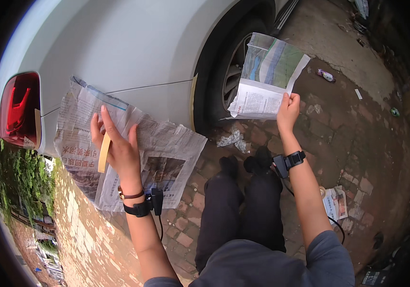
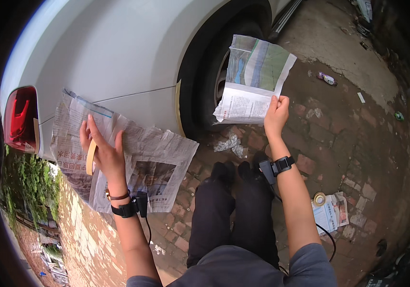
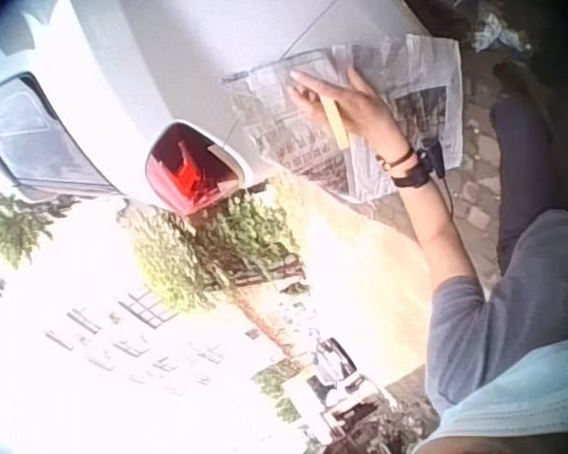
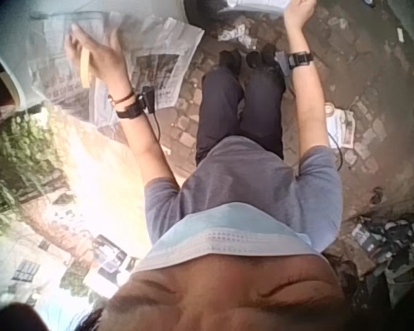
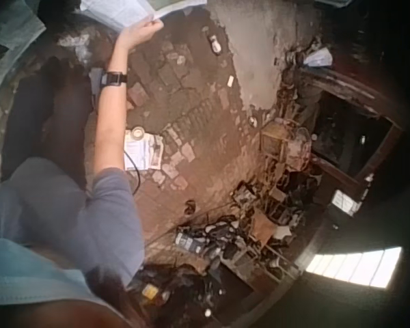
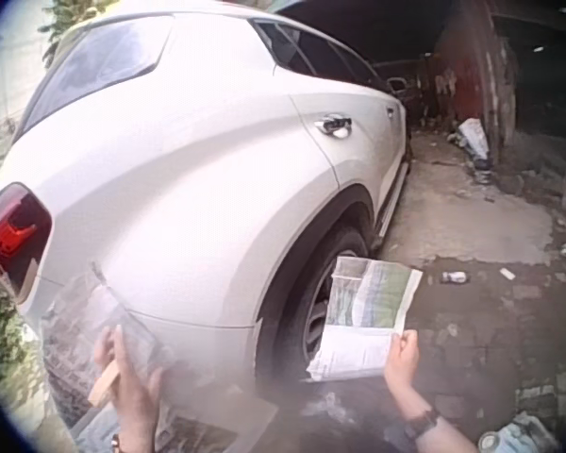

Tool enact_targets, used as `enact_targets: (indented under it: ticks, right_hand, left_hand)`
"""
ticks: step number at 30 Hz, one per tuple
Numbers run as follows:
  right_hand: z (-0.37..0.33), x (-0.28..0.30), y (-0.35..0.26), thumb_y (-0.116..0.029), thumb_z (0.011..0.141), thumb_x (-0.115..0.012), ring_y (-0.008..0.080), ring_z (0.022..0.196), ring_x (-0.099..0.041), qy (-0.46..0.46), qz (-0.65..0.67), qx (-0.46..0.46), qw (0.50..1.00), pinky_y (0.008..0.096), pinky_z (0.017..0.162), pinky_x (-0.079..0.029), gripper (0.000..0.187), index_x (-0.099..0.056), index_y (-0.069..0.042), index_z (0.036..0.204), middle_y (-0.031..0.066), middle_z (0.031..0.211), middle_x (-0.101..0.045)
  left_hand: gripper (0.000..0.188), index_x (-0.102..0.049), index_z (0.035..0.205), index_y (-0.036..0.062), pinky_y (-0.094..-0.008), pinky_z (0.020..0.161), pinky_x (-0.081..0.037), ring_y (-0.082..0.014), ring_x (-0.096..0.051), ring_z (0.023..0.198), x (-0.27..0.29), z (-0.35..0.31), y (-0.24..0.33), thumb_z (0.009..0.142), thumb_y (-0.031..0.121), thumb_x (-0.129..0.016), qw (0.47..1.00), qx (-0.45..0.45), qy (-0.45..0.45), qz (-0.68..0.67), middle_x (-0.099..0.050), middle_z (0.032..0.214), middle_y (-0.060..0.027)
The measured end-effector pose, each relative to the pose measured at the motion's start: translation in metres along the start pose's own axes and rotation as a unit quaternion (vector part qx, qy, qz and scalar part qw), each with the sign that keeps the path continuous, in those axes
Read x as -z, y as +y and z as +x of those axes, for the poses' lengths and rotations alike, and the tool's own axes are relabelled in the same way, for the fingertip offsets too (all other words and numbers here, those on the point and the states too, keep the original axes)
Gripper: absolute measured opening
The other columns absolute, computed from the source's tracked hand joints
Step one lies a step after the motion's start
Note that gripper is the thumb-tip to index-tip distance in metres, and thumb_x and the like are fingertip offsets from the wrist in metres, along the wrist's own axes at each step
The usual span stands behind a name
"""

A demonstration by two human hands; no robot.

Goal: The person tapes sheets of newspaper to the rear exterior of a white car using masking tape.

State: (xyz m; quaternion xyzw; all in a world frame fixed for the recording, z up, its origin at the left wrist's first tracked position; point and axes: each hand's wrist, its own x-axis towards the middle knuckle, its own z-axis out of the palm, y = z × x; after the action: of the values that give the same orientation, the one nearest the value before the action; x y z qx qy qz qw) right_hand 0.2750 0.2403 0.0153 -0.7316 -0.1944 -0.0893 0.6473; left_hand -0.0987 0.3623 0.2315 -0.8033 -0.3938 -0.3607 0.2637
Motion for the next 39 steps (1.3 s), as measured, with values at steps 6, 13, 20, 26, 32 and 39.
enact_targets:
  ticks: [6,13,20,26,32,39]
  right_hand:
    - [-0.061,0.152,0.165,-0.013,0.100,-0.058,0.0256,0.079,-0.066,0.013,-0.109,-0.149,0.983,0.0372,0.075,-0.051,0.017,-0.054,0.003,0.104,0.0151,0.087,-0.067]
    - [-0.175,0.254,0.299,-0.014,0.093,-0.066,0.0320,0.090,-0.067,0.101,-0.206,-0.331,0.916,0.0423,0.083,-0.051,0.023,-0.055,0.002,0.107,0.0183,0.096,-0.068]
    - [-0.272,0.289,0.401,-0.005,0.082,-0.062,0.0360,0.108,-0.068,0.094,-0.189,-0.614,0.760,0.0416,0.093,-0.050,0.035,-0.064,0.008,0.114,0.0252,0.113,-0.069]
    - [-0.236,0.206,0.317,-0.013,0.086,-0.067,0.0311,0.109,-0.069,0.074,-0.117,-0.606,0.783,0.0380,0.091,-0.054,0.036,-0.067,0.005,0.117,0.0193,0.120,-0.070]
    - [-0.112,0.090,0.048,-0.018,0.090,-0.076,0.0184,0.112,-0.064,-0.286,0.151,-0.262,0.909,0.0312,0.098,-0.050,0.035,-0.063,0.000,0.117,0.0106,0.114,-0.068]
    - [-0.088,-0.023,-0.192,-0.025,0.076,-0.086,0.0283,0.114,-0.062,-0.410,0.138,0.127,0.892,0.0392,0.101,-0.048,0.053,-0.061,-0.002,0.117,0.0140,0.119,-0.064]
  left_hand:
    - [0.106,-0.031,0.157,0.0122,-0.0367,0.088,-0.050,-0.0218,-0.053,0.090,0.021,0.027,-0.027,0.071,0.015,-0.091,0.995,0.061,0.076,-0.018,-0.032,0.149,-0.0207]
    - [0.107,-0.035,0.153,0.0063,-0.0425,0.094,-0.050,-0.0373,-0.056,0.111,0.029,0.031,-0.063,0.070,0.044,-0.092,0.989,0.060,0.088,0.104,-0.041,0.136,-0.0271]
    - [0.099,-0.042,0.146,0.0007,-0.0399,0.086,-0.051,-0.0294,-0.060,0.097,0.021,0.035,-0.095,0.071,0.042,-0.091,0.992,0.107,0.047,0.046,-0.052,0.128,-0.0208]
    - [0.105,-0.038,0.149,0.0028,-0.0393,0.094,-0.045,-0.0285,-0.052,0.100,0.045,0.043,-0.077,0.068,0.039,-0.094,0.989,0.100,0.082,0.073,-0.046,0.123,-0.0212]
    - [0.109,-0.035,0.151,0.0093,-0.0419,0.093,-0.047,-0.0351,-0.049,0.112,0.051,0.025,-0.079,0.063,0.027,-0.096,0.987,0.121,0.103,-0.010,-0.044,0.127,-0.0223]
    - [0.104,-0.038,0.149,0.0116,-0.0414,0.095,-0.048,-0.0371,-0.050,0.116,0.043,0.027,-0.073,0.063,0.023,-0.095,0.982,0.106,0.146,-0.054,-0.044,0.130,-0.0203]
